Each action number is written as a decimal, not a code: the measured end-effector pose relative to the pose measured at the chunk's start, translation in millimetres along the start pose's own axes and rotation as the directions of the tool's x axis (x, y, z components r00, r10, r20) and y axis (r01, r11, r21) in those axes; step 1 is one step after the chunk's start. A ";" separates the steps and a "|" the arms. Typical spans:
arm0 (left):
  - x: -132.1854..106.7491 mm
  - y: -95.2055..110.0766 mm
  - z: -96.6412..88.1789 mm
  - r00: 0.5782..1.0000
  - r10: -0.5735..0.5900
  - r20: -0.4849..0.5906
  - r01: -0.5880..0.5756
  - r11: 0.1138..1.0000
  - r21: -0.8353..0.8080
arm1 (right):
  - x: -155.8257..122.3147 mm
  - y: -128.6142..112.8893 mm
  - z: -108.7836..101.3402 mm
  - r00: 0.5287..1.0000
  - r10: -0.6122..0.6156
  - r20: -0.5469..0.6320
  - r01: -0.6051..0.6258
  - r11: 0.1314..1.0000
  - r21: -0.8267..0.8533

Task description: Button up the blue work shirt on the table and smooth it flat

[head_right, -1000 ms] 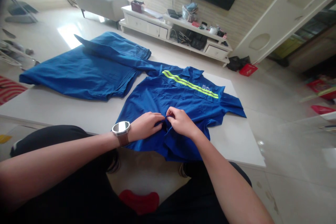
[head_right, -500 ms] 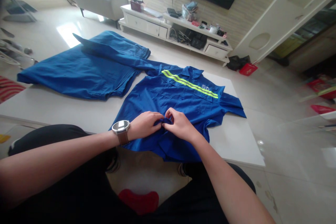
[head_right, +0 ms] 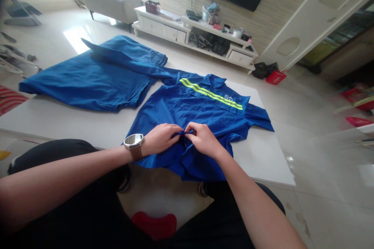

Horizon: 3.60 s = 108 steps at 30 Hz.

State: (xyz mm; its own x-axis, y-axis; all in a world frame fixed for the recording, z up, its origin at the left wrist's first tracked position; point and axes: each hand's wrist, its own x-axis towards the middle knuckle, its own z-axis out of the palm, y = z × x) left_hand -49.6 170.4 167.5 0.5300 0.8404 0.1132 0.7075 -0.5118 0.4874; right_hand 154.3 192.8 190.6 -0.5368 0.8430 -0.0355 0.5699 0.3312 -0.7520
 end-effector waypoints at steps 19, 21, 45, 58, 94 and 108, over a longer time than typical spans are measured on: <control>0.9 -4.2 1.6 0.997 0.074 0.027 -0.074 0.997 0.024 | 5.7 -4.8 9.1 0.984 0.053 -0.167 -0.087 0.975 -0.205; 1.6 -4.4 1.7 0.998 0.066 0.025 -0.066 0.998 0.022 | 6.5 -6.0 9.3 0.981 0.059 -0.187 -0.099 0.972 -0.214; 0.1 -2.7 10.4 0.999 -0.025 0.024 0.023 0.998 0.063 | -2.0 7.7 13.3 0.997 0.065 -0.053 -0.074 0.977 -0.201; -0.5 0.4 -0.3 0.997 -0.069 -0.021 0.070 0.996 0.060 | -0.1 5.0 13.4 0.999 0.044 -0.001 -0.044 0.989 -0.140; 4.1 -8.5 10.6 0.949 0.298 0.106 -0.310 0.942 0.131 | -4.2 25.3 24.4 0.999 0.042 -0.030 -0.044 0.995 -0.087; 1.6 -12.5 0.5 0.983 0.068 0.172 -0.074 0.997 0.030 | -24.4 48.4 -15.3 0.987 0.135 -0.088 -0.150 0.970 -0.189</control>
State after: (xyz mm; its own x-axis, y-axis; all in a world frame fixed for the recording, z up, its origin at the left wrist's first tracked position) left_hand -57.3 178.1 161.1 0.6492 0.7606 -0.0049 0.6802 -0.5777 0.4513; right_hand 204.6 194.7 165.2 -0.3977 0.9142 -0.0786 0.7511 0.2751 -0.6001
